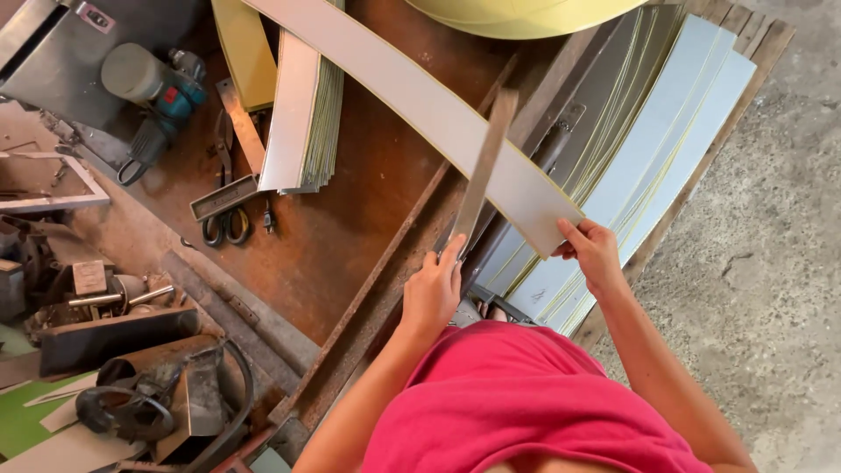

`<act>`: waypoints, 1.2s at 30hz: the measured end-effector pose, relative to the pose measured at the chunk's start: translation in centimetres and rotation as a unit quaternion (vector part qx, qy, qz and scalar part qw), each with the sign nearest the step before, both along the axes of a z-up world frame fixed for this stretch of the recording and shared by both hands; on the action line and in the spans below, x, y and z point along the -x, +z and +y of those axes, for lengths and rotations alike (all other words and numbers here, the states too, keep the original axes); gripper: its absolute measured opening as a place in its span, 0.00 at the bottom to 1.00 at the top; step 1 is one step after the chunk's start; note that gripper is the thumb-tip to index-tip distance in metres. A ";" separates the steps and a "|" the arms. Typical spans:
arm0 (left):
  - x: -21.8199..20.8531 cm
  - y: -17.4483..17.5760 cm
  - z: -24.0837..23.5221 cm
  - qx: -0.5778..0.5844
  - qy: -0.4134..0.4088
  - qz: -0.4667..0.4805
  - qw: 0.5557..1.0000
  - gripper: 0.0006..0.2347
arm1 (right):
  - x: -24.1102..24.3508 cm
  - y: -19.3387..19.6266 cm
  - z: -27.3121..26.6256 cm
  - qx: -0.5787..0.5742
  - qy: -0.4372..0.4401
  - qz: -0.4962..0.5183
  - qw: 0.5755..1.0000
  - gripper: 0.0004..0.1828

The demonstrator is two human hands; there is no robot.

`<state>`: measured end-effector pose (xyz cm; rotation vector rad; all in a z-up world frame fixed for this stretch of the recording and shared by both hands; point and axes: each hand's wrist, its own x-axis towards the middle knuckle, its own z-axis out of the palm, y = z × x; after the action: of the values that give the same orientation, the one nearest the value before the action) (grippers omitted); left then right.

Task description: Scraping the edges or surfaces of long metal or plastic strips using a flat metal tool.

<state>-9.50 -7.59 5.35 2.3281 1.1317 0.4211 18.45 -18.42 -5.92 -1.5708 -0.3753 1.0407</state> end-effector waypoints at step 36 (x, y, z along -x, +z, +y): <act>-3.7 -0.4 3.2 0.082 0.003 0.000 0.997 0.25 | 1.3 6.0 14.4 0.174 0.279 -0.566 0.756 0.72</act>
<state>-5.76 -4.38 4.92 2.1843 1.1289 0.3174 17.18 -4.00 0.11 -2.4010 -1.6391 0.4253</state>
